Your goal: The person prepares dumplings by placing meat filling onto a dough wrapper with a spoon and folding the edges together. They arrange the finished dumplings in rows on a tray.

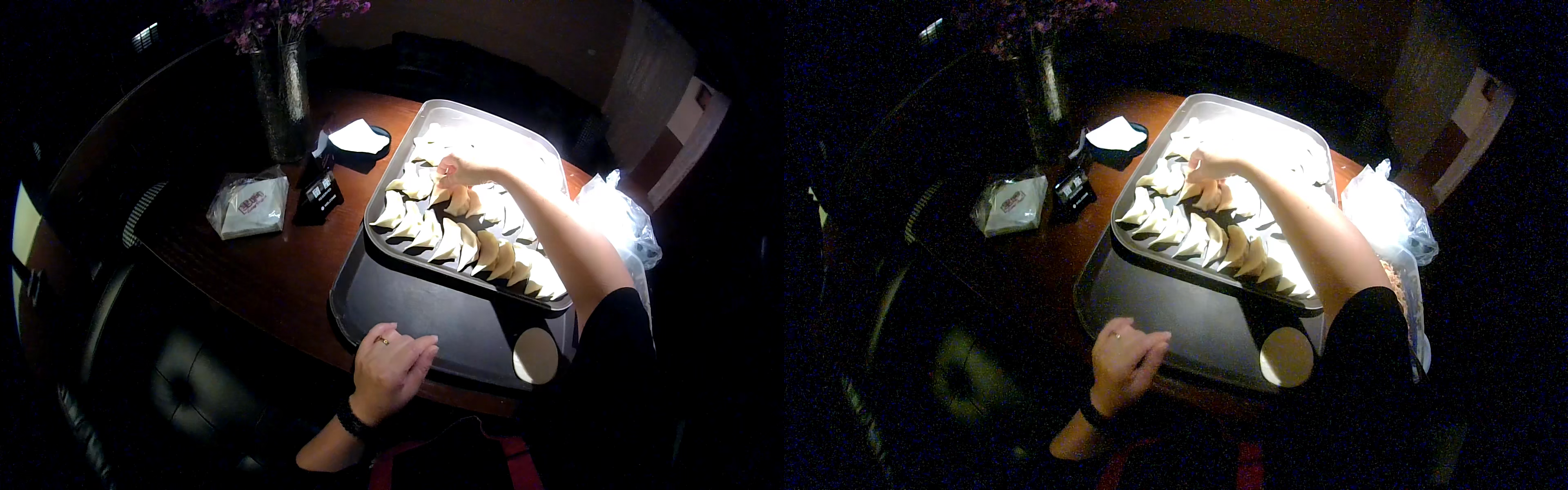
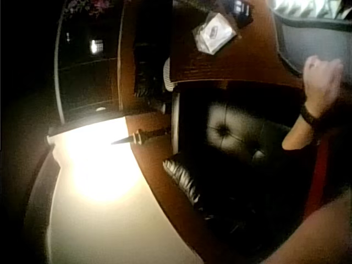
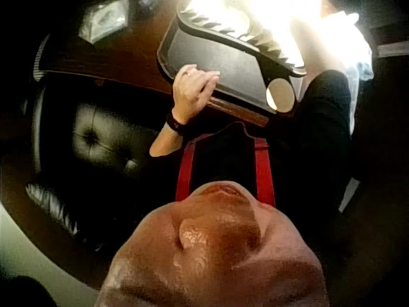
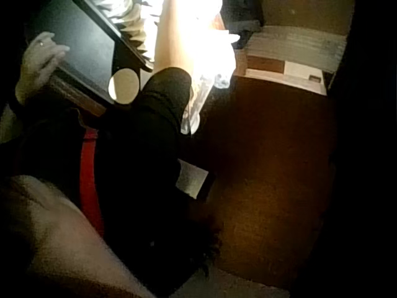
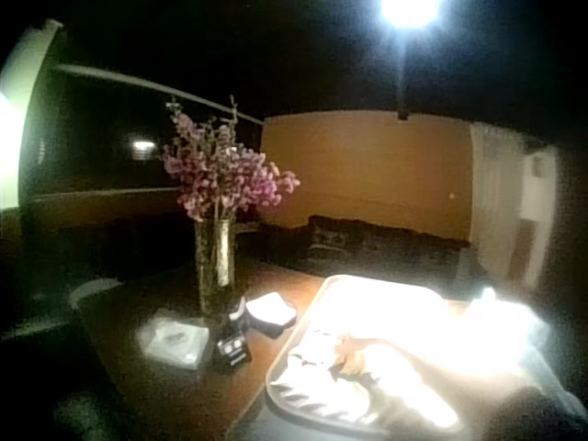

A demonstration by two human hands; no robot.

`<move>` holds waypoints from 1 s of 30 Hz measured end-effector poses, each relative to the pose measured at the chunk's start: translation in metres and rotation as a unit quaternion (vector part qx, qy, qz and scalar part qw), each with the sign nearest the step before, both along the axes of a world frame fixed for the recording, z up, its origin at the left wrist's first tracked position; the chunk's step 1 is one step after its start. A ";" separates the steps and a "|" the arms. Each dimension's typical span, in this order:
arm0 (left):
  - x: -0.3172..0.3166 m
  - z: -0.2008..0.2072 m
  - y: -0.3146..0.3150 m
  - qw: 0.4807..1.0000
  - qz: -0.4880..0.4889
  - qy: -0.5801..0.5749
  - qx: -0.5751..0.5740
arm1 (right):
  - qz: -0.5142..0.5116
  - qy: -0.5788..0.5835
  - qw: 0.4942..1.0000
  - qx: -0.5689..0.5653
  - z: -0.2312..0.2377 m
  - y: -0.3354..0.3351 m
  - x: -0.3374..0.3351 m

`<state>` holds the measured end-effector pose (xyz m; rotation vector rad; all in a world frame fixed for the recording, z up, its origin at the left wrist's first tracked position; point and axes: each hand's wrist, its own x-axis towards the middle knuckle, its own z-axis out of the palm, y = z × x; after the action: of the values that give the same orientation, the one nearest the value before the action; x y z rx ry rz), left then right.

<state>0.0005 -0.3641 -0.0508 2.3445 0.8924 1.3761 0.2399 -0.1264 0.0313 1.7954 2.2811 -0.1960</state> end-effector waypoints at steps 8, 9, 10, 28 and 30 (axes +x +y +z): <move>0.000 0.000 0.001 1.000 0.003 0.004 0.019 | -0.041 0.154 0.986 0.052 0.003 -0.003 -0.012; 0.000 0.000 0.001 1.000 0.000 -0.001 0.012 | -0.020 0.188 0.979 0.070 -0.003 0.000 -0.013; 0.000 0.001 0.001 1.000 -0.003 -0.006 0.005 | 0.000 0.223 0.971 0.087 -0.016 0.006 -0.013; -0.001 0.000 0.001 1.000 -0.003 0.004 0.002 | 0.035 0.286 0.956 0.052 -0.036 0.021 -0.020; -0.001 0.001 0.001 1.000 -0.006 0.003 -0.001 | 0.030 0.231 0.972 0.023 -0.041 0.018 -0.015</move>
<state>-0.0001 -0.3631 -0.0495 2.3508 0.8802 1.3633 0.2246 -0.1086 -0.0100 1.8547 2.6612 -0.6121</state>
